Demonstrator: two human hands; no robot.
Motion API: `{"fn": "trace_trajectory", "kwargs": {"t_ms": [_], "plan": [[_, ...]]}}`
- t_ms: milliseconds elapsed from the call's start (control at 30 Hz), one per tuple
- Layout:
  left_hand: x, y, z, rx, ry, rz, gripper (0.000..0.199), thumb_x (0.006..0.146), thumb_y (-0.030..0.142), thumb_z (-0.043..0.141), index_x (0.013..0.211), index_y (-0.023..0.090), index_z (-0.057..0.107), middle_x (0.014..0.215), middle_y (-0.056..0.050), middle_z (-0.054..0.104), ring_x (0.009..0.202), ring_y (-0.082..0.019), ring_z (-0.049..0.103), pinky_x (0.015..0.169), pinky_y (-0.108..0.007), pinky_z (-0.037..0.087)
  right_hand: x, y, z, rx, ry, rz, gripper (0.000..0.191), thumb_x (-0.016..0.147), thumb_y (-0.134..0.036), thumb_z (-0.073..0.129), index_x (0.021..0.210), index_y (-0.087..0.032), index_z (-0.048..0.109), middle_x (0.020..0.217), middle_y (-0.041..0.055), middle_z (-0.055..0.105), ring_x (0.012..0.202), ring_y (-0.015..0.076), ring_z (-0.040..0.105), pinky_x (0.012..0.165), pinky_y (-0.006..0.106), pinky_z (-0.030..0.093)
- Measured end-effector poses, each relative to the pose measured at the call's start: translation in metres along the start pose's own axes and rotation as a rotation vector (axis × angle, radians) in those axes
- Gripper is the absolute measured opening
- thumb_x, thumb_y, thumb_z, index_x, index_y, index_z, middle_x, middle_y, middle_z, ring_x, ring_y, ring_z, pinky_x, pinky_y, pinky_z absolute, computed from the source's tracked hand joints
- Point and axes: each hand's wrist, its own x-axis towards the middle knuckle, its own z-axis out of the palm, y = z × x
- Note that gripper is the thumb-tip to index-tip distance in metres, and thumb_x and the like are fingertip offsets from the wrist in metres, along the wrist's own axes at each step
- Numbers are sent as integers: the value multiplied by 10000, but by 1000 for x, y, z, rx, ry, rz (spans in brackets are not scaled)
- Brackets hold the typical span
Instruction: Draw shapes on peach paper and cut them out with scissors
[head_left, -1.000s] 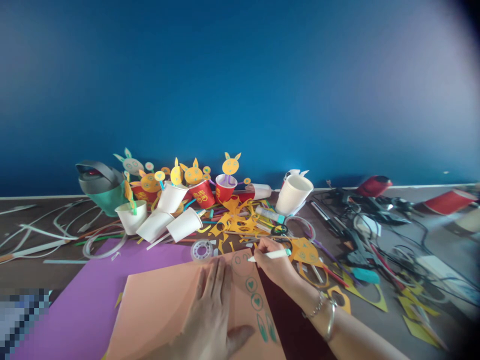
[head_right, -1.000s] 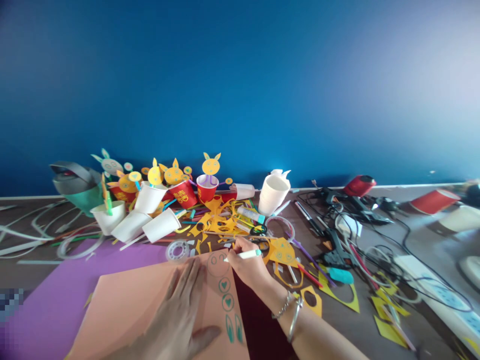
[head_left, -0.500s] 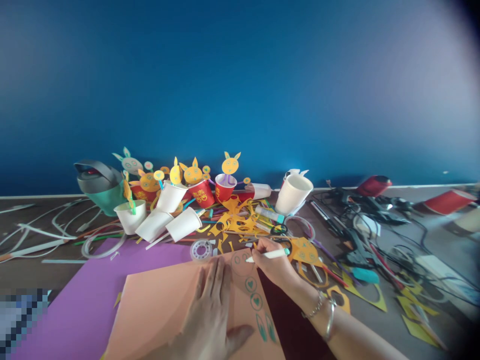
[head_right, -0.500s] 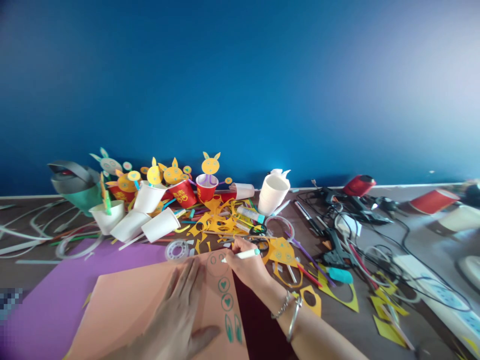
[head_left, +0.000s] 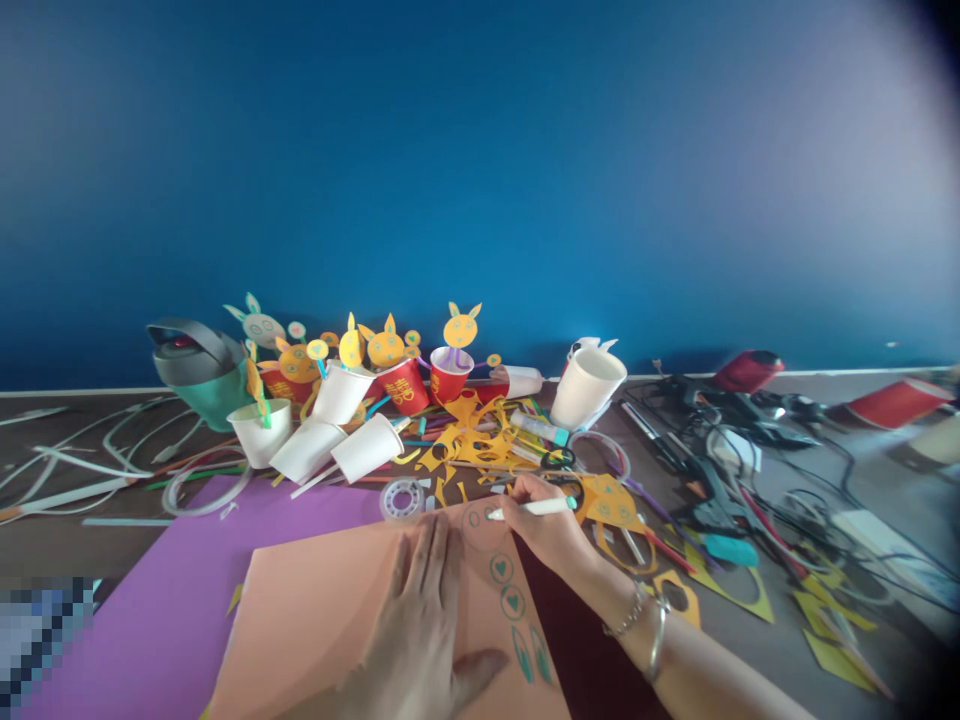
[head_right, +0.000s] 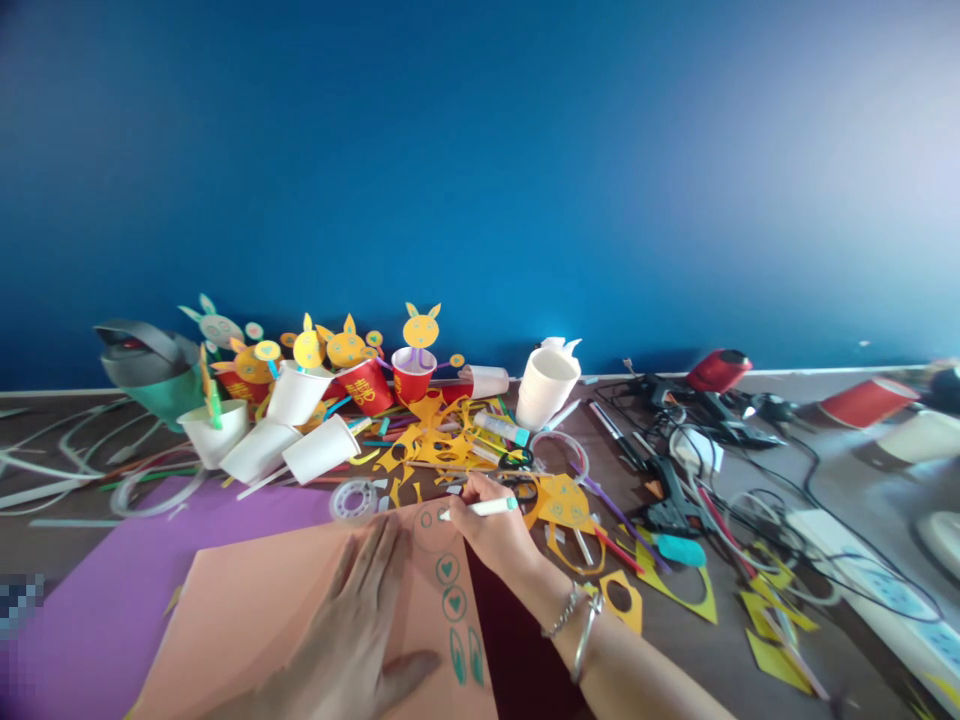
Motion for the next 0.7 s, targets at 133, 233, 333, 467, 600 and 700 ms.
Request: {"fn": "trace_trajectory", "kwargs": {"t_ms": [133, 233, 333, 467, 600, 700], "plan": [[0, 0, 1, -8, -23, -11, 984, 780, 744, 337, 1446, 29, 220, 1425, -241, 381, 1328, -400, 295, 1058, -508, 218, 1, 2, 1, 92, 31, 34, 282, 790, -300, 580, 569, -210, 429, 509, -32, 531, 500, 127, 476, 494, 236, 354], [0, 0, 0, -12, -13, -8, 985, 787, 734, 344, 1451, 22, 193, 1427, -248, 372, 1327, -401, 300, 1062, -507, 214, 1, 2, 1, 274, 32, 79, 295, 812, -362, 582, 600, -213, 442, 503, -16, 567, 507, 147, 536, 518, 251, 408], [0, -1, 0, -12, 8, 5, 999, 788, 727, 359, 1455, 13, 152, 1417, -260, 380, 1320, -395, 319, 1060, -504, 223, -1, 1, 0, 348, 29, 86, 278, 808, -360, 593, 624, -213, 444, 487, -28, 548, 470, 134, 510, 485, 242, 392], [1, -3, 0, 9, 39, -8, 1000, 796, 713, 374, 1449, -7, 136, 1384, -281, 414, 1305, -392, 351, 1048, -505, 244, -5, -1, -1, 233, 15, -5, 245, 752, -261, 624, 616, -207, 428, 527, -59, 461, 478, 97, 417, 457, 216, 316], [2, -4, 0, 14, 58, -8, 981, 812, 693, 379, 1450, -7, 122, 1391, -279, 406, 1303, -384, 359, 1044, -501, 248, -7, 0, 2, 171, -39, -23, 242, 766, -240, 588, 602, -204, 414, 540, -58, 442, 499, 96, 404, 470, 218, 309], [1, -4, 1, 15, 63, -3, 980, 814, 691, 379, 1451, -4, 112, 1400, -270, 399, 1315, -379, 341, 1051, -502, 239, -7, 1, 4, 177, -56, 6, 248, 794, -253, 565, 606, -206, 410, 530, -50, 477, 503, 104, 442, 482, 223, 333]]}}
